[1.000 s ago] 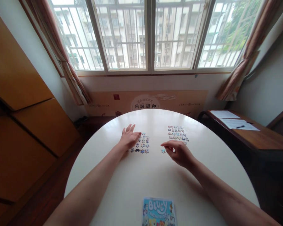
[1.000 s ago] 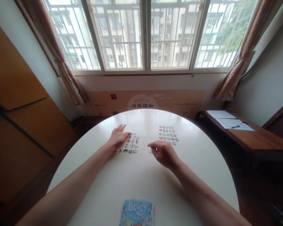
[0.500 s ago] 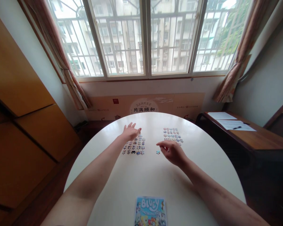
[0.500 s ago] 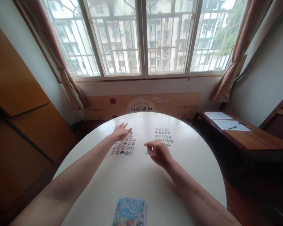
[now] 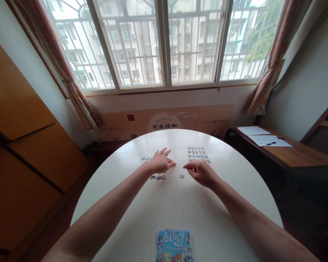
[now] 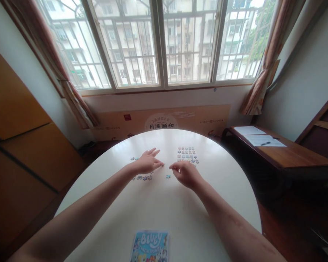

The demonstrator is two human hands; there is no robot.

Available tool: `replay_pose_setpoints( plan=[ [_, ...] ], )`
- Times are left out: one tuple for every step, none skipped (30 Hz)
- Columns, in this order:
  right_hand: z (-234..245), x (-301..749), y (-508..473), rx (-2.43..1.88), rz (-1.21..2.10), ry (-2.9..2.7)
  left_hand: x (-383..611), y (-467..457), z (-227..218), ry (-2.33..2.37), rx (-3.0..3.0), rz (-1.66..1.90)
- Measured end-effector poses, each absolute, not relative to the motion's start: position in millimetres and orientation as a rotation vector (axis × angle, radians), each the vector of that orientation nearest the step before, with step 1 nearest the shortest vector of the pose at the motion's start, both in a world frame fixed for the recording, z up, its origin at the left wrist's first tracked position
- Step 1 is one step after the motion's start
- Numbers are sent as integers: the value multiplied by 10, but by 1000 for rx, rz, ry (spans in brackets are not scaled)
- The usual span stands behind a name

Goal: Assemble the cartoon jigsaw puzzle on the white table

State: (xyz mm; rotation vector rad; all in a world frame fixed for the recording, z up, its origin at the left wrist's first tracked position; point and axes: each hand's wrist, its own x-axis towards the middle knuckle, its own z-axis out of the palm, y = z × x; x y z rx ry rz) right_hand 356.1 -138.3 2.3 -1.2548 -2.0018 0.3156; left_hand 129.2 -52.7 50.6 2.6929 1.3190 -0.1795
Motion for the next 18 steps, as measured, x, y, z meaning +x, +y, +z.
replay_pose_setpoints(
  plan=[
    [15, 3569, -1380, -1249, 307, -2020, 1285, -622, 525, 1283, 2714, -177],
    [6, 3575, -1376, -1241, 294, -2039, 1274, -717, 540, 1252, 2737, -175],
    [-4, 3578, -1373, -1232, 281, -2058, 1261, -813, 550, 1226, 2764, -173],
    [-14, 3580, -1369, -1222, 271, -2075, 1244, -907, 556, 1217, 2797, -154],
    [-25, 3580, -1367, -1211, 264, -2091, 1226, -1000, 556, 1214, 2836, -122],
    [-35, 3577, -1366, -1202, 261, -2104, 1207, -1090, 551, 1203, 2876, -83],
    [-43, 3573, -1367, -1195, 261, -2115, 1190, -1176, 542, 1173, 2910, -42],
    [-51, 3567, -1370, -1188, 261, -2124, 1176, -1256, 529, 1126, 2935, -10],
    [-57, 3559, -1374, -1184, 258, -2134, 1167, -1329, 512, 1074, 2953, 15],
    [-61, 3552, -1380, -1183, 252, -2145, 1161, -1393, 493, 1020, 2967, 39],
    [-63, 3544, -1387, -1187, 247, -2154, 1160, -1446, 470, 970, 2979, 70],
    [-65, 3538, -1394, -1194, 241, -2162, 1161, -1487, 444, 932, 2990, 117],
    [-66, 3533, -1400, -1201, 238, -2167, 1163, -1518, 415, 910, 3000, 182],
    [-66, 3528, -1406, -1206, 240, -2171, 1166, -1538, 386, 910, 3005, 263],
    [-66, 3525, -1411, -1207, 249, -2173, 1167, -1550, 356, 934, 3003, 349],
    [-66, 3522, -1414, -1209, 261, -2175, 1167, -1557, 327, 974, 2994, 426],
    [-66, 3520, -1416, -1213, 274, -2177, 1166, -1561, 299, 1018, 2979, 485],
    [-65, 3516, -1418, -1224, 288, -2177, 1165, -1563, 274, 1061, 2960, 522]
  ],
)
